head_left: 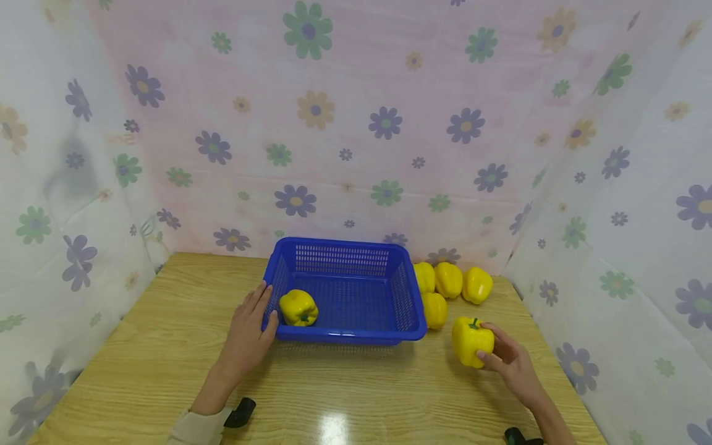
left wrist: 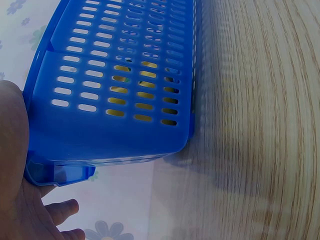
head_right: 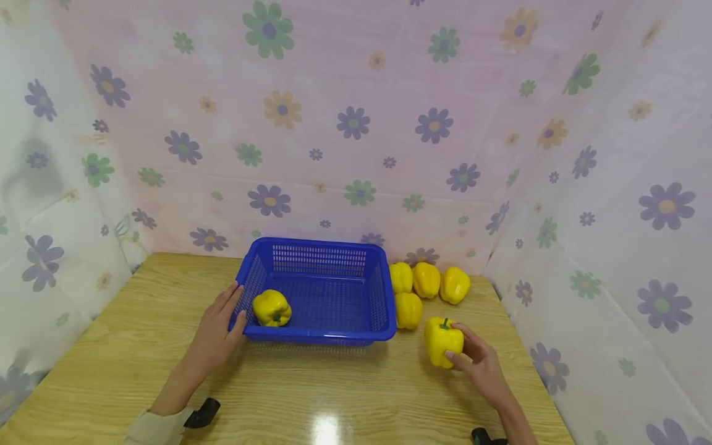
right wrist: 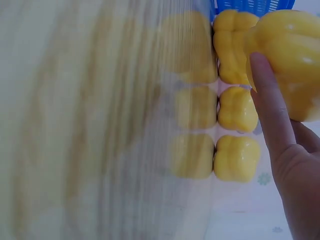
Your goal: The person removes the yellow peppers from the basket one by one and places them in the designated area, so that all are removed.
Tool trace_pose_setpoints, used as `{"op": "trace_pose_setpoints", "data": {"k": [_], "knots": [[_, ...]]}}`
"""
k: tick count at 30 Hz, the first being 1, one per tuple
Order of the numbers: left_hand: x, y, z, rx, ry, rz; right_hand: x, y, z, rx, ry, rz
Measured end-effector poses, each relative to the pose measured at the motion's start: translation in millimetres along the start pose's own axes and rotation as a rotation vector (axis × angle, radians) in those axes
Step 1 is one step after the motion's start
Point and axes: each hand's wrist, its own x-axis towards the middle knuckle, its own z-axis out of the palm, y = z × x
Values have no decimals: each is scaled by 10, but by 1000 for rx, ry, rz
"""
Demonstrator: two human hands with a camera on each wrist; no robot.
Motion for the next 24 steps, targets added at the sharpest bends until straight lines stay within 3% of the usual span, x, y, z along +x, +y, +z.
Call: {"op": "trace_pose_setpoints", "data": {"k": [13, 24], "knots": [[3, -7, 7, -1, 0, 0, 264, 165, -171, -99, -56, 105], [-9, 4, -1, -3, 3, 2, 516, 279, -218, -86, -85, 114]]}}
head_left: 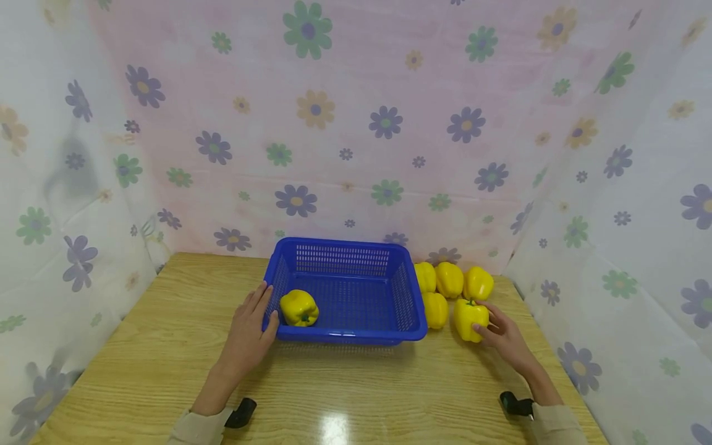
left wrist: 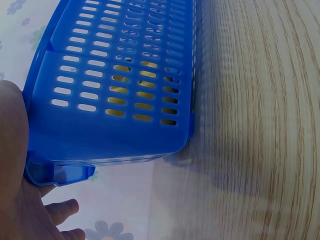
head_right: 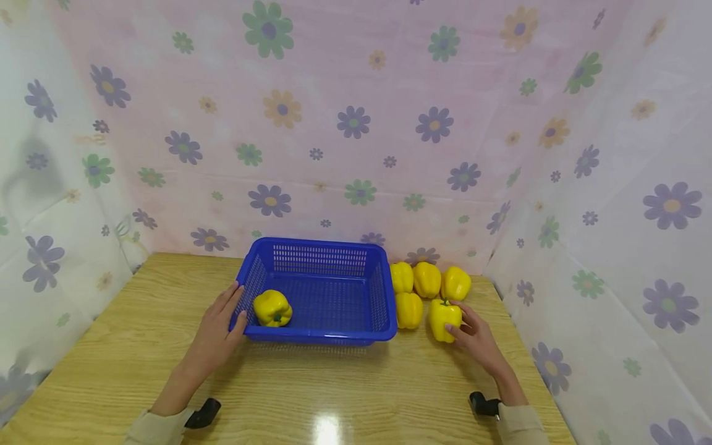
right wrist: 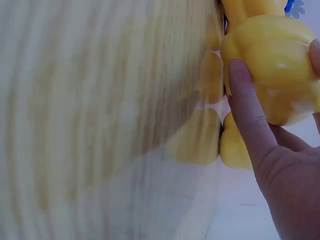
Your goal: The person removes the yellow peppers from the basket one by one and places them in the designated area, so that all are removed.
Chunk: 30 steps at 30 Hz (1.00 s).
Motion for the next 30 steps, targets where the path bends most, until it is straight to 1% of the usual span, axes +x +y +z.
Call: {"op": "trace_pose_setpoints", "data": {"k": [4, 7, 14, 20, 22, 25, 30], "knots": [[-2, 2, 1, -5, 4, 3, 59, -13, -8, -7, -24, 23], [0, 3, 1, -5, 4, 5, 104, -30, -23, -19, -62, 54], [4, 19, -15, -6, 7, 12, 214, -122, -46, 7, -137, 146], [4, 38, -33, -10, 11, 16, 319, -155, -69, -1, -186, 222], [7, 42, -37, -8, 5, 13, 346, -159, -76, 9, -200, 235], [6, 38, -38, -6, -4, 5, 388, -166, -90, 19, -229, 233], [9, 17, -21, -11, -6, 3, 446, -200, -108, 23, -254, 255]]}}
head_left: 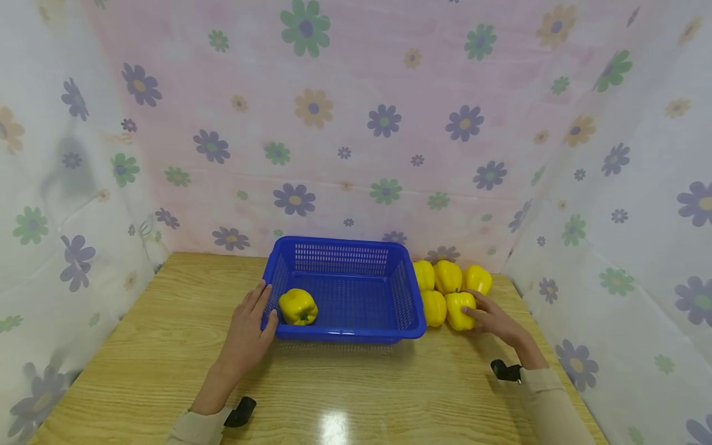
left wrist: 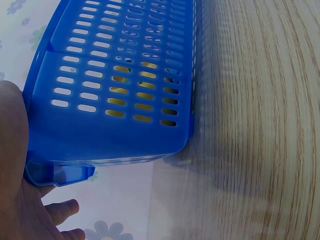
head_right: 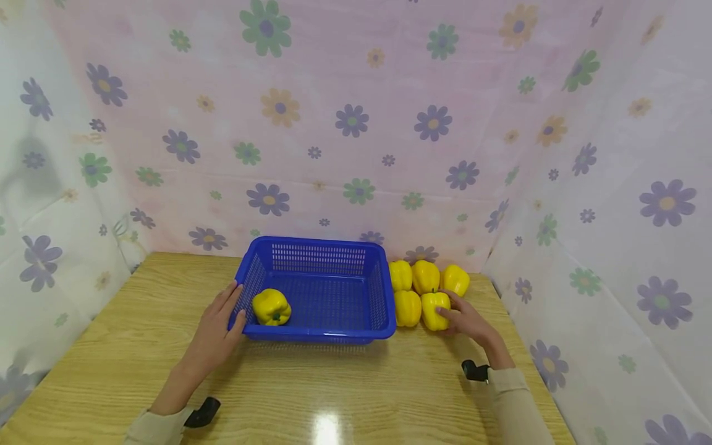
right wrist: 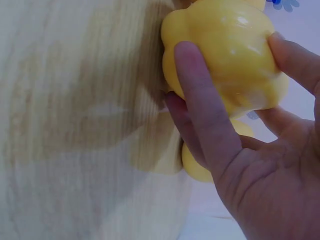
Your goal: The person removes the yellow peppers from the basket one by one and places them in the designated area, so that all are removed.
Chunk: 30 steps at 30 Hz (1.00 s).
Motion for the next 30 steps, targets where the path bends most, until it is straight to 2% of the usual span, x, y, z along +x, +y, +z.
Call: {"op": "trace_pose_setpoints", "data": {"k": [8, 18, 30], "knots": [[4, -5, 9, -2, 6, 7, 42, -22, -62, 30, -37, 54], [-6, -3, 20, 2, 26, 13, 89, 2, -103, 34, -32, 118], [6, -15, 13, 4, 15, 18, 99, -40, -68, 40, -46, 121]]}}
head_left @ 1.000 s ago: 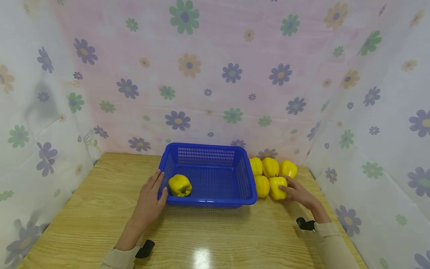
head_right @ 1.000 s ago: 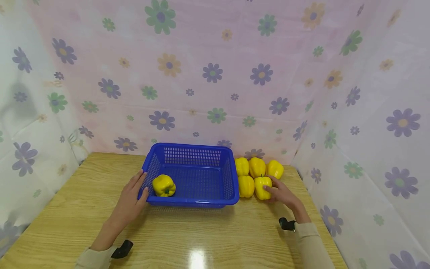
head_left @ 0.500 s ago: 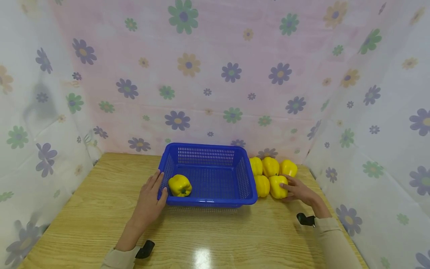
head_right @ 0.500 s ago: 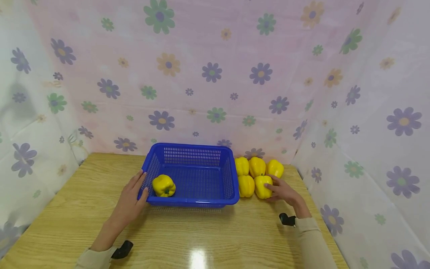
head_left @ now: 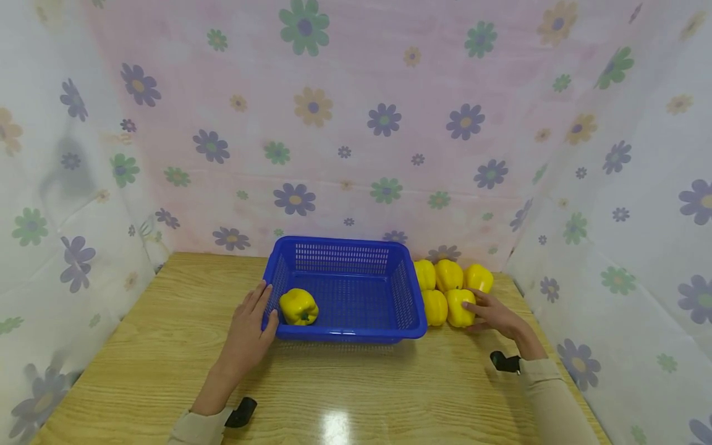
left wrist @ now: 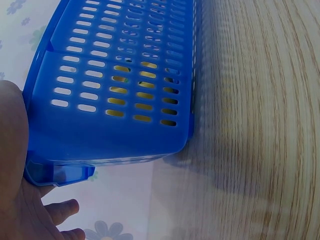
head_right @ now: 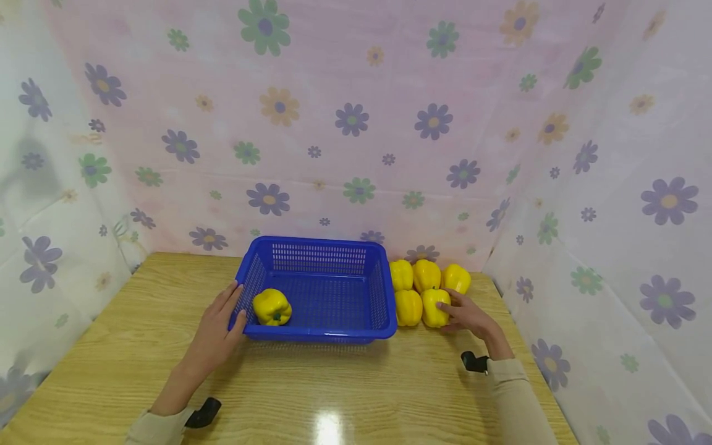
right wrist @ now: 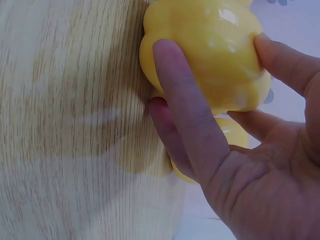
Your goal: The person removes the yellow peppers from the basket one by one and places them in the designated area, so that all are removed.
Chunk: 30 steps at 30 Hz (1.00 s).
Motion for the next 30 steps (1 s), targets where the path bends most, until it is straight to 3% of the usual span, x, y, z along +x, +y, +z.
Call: {"op": "trace_pose_setpoints", "data": {"k": [18, 30], "knots": [[-17, -12, -3, -11, 4, -8, -21, 42, 27, 6, 10, -42], [-4, 1, -2, -2, -8, -13, -13, 48, 10, 3, 25, -11]]}}
